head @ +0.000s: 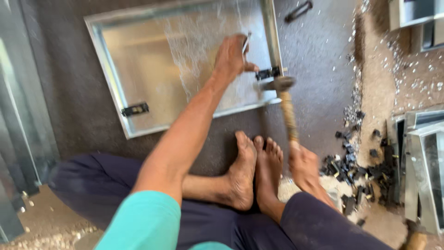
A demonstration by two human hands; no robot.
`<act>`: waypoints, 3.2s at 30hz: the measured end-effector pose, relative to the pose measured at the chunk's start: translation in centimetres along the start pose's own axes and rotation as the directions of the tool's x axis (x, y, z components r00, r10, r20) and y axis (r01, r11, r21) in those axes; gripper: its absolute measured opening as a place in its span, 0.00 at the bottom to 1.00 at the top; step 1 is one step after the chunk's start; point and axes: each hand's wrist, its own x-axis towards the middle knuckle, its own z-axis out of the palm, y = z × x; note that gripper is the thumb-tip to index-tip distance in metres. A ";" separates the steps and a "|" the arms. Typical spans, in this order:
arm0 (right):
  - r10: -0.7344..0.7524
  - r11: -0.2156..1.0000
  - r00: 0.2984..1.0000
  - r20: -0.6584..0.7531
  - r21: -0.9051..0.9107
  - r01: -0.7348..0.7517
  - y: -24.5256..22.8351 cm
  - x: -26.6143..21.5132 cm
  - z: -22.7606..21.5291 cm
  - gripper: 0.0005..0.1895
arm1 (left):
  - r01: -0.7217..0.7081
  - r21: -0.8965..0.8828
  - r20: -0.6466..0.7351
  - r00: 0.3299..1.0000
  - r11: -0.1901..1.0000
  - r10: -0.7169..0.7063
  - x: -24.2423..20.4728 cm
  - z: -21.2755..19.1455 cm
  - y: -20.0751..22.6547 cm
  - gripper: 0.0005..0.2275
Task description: The person sits on the floor and assembles metal frames by attaching black metal brackets to the corners. They use a hammer to drive pins into the brackets, securing them to the frame. The person repeatedly picks up frames, positions brackets, and hammers them into place.
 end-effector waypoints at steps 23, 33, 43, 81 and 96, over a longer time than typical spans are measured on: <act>-0.066 0.688 0.983 -0.173 -0.721 -0.081 5.8 -11.5 -9.8 0.16 | 0.240 0.233 0.327 0.893 0.942 -0.308 -6.0 3.4 7.9 0.33; -0.668 0.620 0.741 0.068 -0.500 0.605 -8.8 4.3 0.0 0.18 | 0.312 0.202 0.123 0.932 0.928 -0.340 -3.8 6.6 4.7 0.30; -0.578 0.563 0.662 0.478 -0.354 0.747 -17.9 7.5 0.7 0.11 | 0.700 0.183 -0.658 0.609 0.690 -0.443 -16.2 -18.1 -9.7 0.28; 0.114 0.891 0.919 -0.377 0.448 0.073 -7.2 33.9 -28.0 0.15 | -0.366 -0.027 0.576 0.755 0.930 0.314 -8.8 -10.1 33.3 0.15; -0.604 0.675 0.714 -0.354 -0.704 0.221 -10.3 36.3 -19.8 0.15 | -0.730 0.134 0.504 0.632 0.670 0.589 -14.1 -11.2 35.4 0.16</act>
